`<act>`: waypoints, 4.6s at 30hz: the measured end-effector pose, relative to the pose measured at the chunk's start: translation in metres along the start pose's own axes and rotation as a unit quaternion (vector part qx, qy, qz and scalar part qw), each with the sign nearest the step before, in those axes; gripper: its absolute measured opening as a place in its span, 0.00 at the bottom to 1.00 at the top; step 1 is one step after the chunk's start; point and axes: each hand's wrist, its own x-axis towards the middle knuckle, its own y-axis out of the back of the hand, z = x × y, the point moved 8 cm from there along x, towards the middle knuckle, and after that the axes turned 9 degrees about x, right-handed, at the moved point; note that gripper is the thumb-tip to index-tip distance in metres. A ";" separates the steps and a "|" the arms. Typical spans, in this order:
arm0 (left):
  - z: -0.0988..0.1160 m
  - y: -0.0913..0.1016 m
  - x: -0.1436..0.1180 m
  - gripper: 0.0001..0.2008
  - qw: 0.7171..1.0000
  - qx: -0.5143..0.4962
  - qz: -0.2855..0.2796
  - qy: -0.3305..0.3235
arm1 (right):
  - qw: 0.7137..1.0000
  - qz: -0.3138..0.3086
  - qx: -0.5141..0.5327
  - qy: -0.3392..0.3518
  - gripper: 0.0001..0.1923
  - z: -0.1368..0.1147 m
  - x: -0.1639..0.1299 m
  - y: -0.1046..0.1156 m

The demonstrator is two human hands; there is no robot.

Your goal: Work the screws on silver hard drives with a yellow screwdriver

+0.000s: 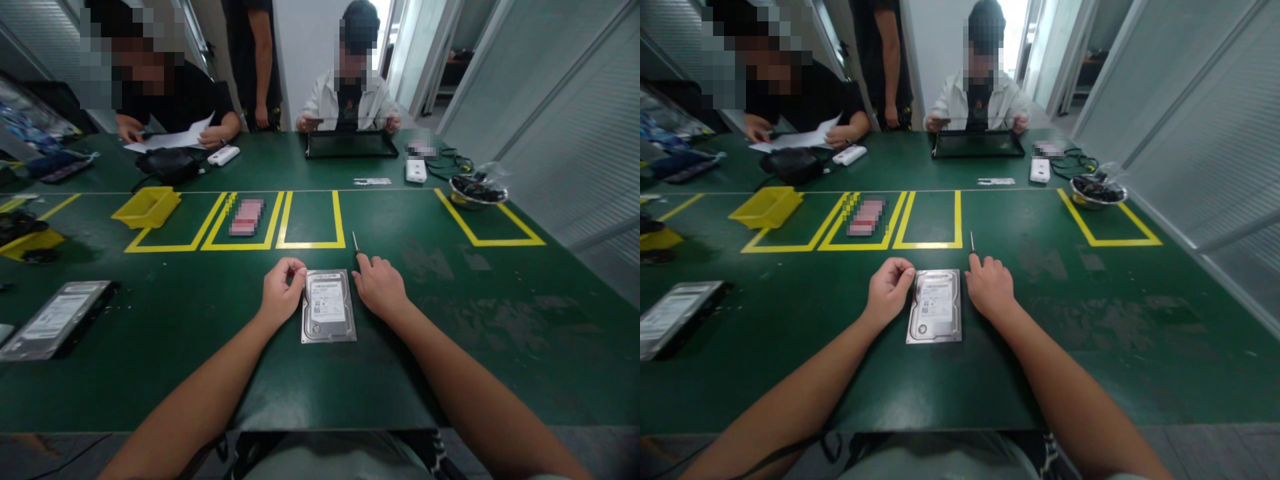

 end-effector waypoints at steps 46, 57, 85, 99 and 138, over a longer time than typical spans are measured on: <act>-0.027 -0.025 -0.009 0.09 0.985 -0.003 0.036 0.166 | 0.953 0.040 0.198 0.226 0.15 -0.051 -0.024 0.004; -0.021 -0.022 -0.010 0.09 0.988 -0.030 0.005 0.154 | 0.952 -0.015 0.224 0.206 0.16 -0.052 -0.026 0.001; -0.018 -0.021 -0.010 0.10 0.986 -0.094 0.004 0.134 | 0.954 -0.015 0.217 0.207 0.14 -0.047 -0.025 0.005; -0.021 -0.011 0.008 0.07 0.996 0.004 -0.061 0.071 | 0.951 -0.010 0.232 0.205 0.14 -0.047 -0.025 0.006; -0.005 -0.020 0.015 0.08 0.964 0.148 -0.192 -0.111 | 0.947 -0.026 0.253 0.195 0.15 -0.046 -0.024 0.001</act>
